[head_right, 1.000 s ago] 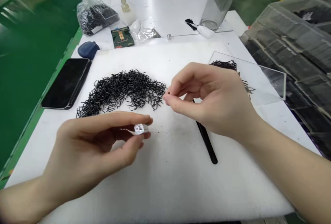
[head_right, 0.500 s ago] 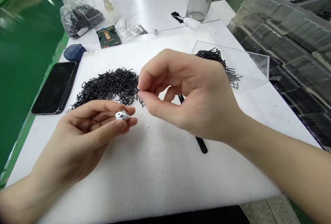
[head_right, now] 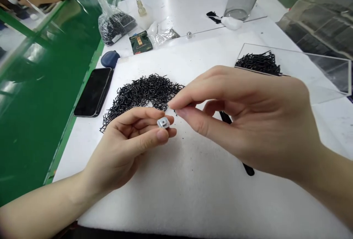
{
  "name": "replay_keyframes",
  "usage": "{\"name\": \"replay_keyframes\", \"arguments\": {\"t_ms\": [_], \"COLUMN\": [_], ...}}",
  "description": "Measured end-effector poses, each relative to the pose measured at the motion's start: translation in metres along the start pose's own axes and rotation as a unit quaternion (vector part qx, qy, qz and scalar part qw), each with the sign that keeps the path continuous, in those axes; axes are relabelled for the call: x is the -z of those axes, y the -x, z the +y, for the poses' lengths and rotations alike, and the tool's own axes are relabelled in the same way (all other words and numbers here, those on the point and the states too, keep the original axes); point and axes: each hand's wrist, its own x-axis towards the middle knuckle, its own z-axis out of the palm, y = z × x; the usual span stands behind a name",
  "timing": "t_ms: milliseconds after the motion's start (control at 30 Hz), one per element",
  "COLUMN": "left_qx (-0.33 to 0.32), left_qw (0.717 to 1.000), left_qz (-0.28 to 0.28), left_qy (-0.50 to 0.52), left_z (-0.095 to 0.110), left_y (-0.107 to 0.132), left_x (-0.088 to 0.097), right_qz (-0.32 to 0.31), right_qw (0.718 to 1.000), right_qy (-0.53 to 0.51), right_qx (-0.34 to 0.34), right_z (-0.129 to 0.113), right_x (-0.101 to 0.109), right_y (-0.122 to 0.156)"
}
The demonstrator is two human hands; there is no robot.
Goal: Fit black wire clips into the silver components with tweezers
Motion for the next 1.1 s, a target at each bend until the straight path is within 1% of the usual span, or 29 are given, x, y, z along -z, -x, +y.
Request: {"name": "replay_keyframes", "arguments": {"t_ms": [100, 200, 333, 433, 500, 667, 733, 967, 1100], "left_qx": [0.015, 0.013, 0.001, -0.007, 0.003, 0.042, 0.047, 0.056, 0.056], "left_qw": [0.999, 0.999, 1.000, 1.000, 1.000, 0.997, 0.996, 0.995, 0.995], "left_qz": [-0.011, -0.013, -0.005, -0.015, -0.013, 0.018, 0.015, 0.000, 0.000], "left_qy": [0.040, 0.036, 0.018, 0.014, 0.024, 0.070, 0.074, 0.088, 0.077], "left_z": [0.001, 0.001, -0.001, -0.001, 0.001, 0.005, 0.005, 0.003, 0.004], "left_y": [-0.002, -0.003, -0.002, -0.002, -0.002, -0.001, 0.000, -0.001, -0.001], "left_x": [-0.002, -0.002, 0.001, 0.001, 0.000, -0.003, -0.003, -0.003, -0.002], "right_qz": [0.008, 0.026, 0.053, 0.061, 0.059, 0.066, 0.061, 0.032, 0.032], "right_qw": [1.000, 0.999, 0.997, 0.996, 0.997, 0.998, 0.998, 0.998, 0.995], "right_qy": [0.016, 0.042, 0.012, -0.014, -0.020, -0.001, 0.007, 0.046, 0.064], "right_qx": [0.004, -0.017, -0.049, -0.062, -0.049, 0.005, 0.023, 0.043, 0.063], "right_z": [-0.002, -0.007, -0.013, -0.012, -0.012, -0.012, -0.013, -0.017, -0.018], "right_x": [0.000, -0.001, -0.005, -0.009, -0.011, -0.011, -0.011, -0.009, -0.010], "right_y": [0.002, 0.004, 0.004, 0.004, 0.005, 0.006, 0.004, 0.001, 0.004]}}
